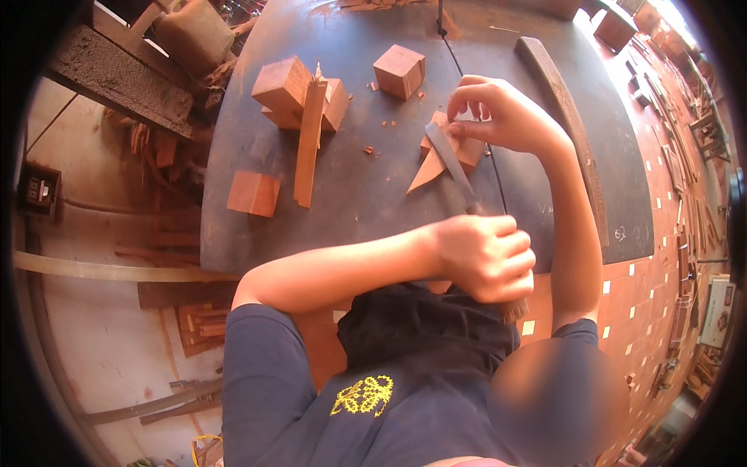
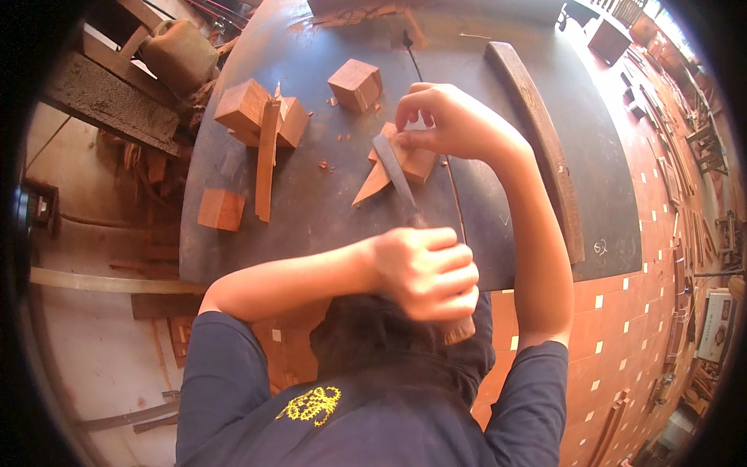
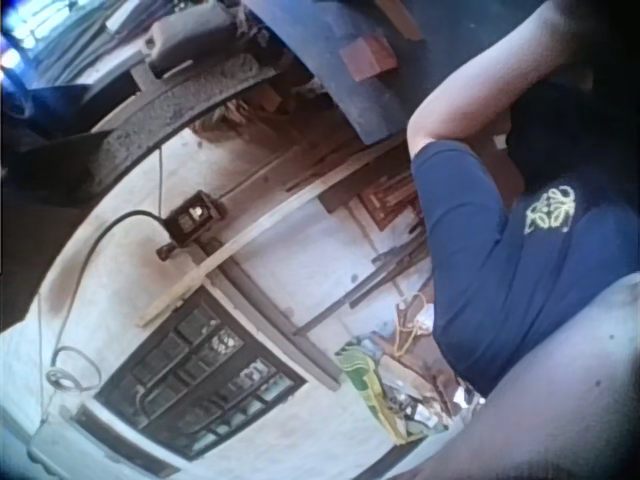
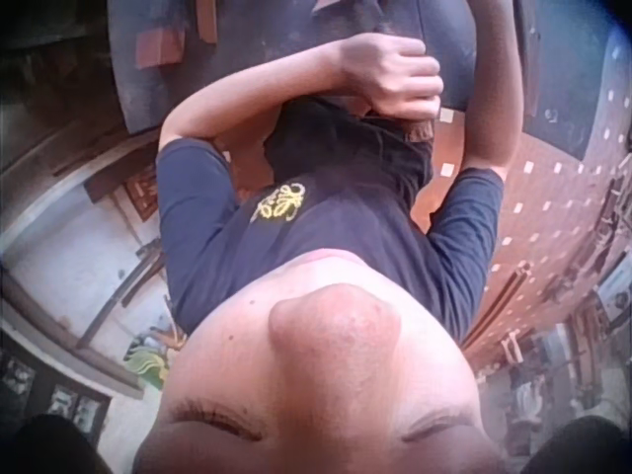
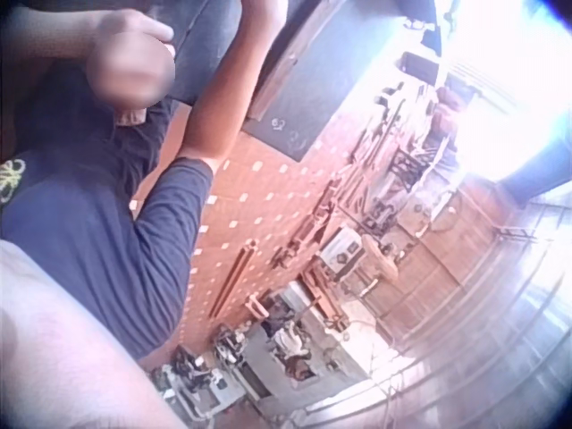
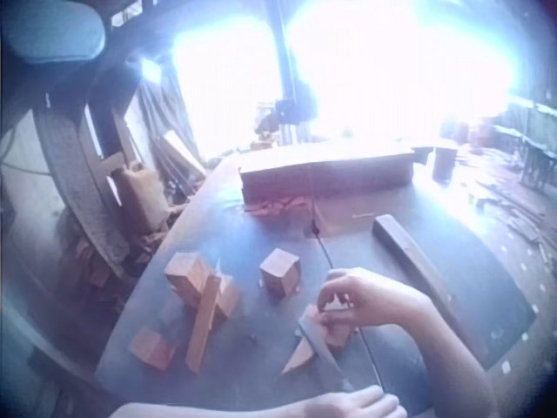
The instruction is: The person uses a chisel and mallet to carve small wooden blocks on a workbench. They repeatedly position the chisel, strike it with the mallet, and remove wood shavings, then reposition the block to continue carving.
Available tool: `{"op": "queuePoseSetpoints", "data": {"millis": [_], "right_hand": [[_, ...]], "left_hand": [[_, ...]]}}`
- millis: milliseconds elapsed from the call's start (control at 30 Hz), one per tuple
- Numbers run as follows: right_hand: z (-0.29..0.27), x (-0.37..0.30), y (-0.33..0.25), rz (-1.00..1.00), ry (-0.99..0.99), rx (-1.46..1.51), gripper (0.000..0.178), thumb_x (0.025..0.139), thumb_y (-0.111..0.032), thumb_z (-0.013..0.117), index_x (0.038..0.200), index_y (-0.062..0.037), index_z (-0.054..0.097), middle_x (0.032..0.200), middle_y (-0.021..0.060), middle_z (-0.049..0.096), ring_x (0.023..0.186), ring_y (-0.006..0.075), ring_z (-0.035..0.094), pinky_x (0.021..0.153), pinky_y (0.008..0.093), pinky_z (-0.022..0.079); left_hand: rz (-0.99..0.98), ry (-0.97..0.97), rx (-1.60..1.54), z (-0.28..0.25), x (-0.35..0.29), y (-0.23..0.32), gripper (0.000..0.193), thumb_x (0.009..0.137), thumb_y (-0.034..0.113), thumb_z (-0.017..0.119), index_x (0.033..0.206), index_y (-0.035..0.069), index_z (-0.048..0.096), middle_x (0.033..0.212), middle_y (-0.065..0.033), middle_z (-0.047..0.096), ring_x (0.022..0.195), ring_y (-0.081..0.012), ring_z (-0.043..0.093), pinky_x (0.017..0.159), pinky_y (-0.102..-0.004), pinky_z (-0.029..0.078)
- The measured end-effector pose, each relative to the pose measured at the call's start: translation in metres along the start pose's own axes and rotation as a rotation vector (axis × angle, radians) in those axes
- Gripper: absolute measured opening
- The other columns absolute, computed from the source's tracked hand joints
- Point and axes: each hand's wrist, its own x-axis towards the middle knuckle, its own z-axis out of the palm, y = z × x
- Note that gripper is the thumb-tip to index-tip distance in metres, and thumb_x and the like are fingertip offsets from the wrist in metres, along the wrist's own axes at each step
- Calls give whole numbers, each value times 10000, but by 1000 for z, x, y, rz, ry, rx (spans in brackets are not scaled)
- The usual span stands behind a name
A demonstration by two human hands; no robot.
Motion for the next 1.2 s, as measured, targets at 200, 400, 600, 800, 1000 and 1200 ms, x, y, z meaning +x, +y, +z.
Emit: {"op": "queuePoseSetpoints", "data": {"millis": [200, 400, 600, 800, 1000, 1200], "right_hand": [[-7, -6, 0, 106, -107, 67, 150, 879, -135, 743, 925, -51, 627, 915, 42, 612, 817, 189, 564, 734, 342, 489], [-21, -9, 1, 132, -196, 27, 138, 898, -100, 707, 882, -39, 584, 922, 36, 614, 842, 179, 573, 752, 338, 489], [-29, -8, 14, 230, -255, 156, 209, 872, -200, 755, 991, -59, 656, 949, 36, 647, 851, 174, 583, 754, 335, 487], [-29, -11, 3, 196, -338, 81, 307, 785, -126, 810, 1026, -64, 632, 1048, -7, 635, 928, 149, 579, 837, 327, 483], [-23, -9, 8, 82, -232, 71, 311, 742, -83, 822, 976, -64, 618, 974, -12, 624, 881, 148, 565, 794, 319, 482], [-27, -7, -15, 112, -217, 186, 211, 785, -56, 779, 919, -42, 616, 846, 1, 612, 767, 128, 556, 712, 285, 469]], "left_hand": [[85, 6, -68, 3, 3, 15, 196, 679, 215, 672, 707, 79, 535, 666, -5, 477, 588, -156, 506, 523, -290, 374], [158, 90, -82, 6, 8, 26, 211, 763, 146, 639, 662, 74, 469, 633, -18, 440, 557, -169, 471, 517, -314, 391], [165, 81, -106, 5, 7, 28, 232, 794, 127, 625, 650, 85, 448, 629, -14, 429, 556, -170, 470, 516, -319, 391], [123, 24, -124, 10, -2, 29, 228, 769, 129, 639, 644, 93, 452, 631, -11, 432, 557, -166, 459, 517, -312, 378], [148, 109, -100, 13, 0, 34, 237, 730, 142, 656, 637, 92, 444, 623, -17, 421, 552, -175, 455, 514, -322, 388], [134, 119, -147, 17, -2, 45, 240, 736, 140, 642, 620, 88, 438, 607, -27, 428, 542, -182, 476, 516, -331, 429]]}}
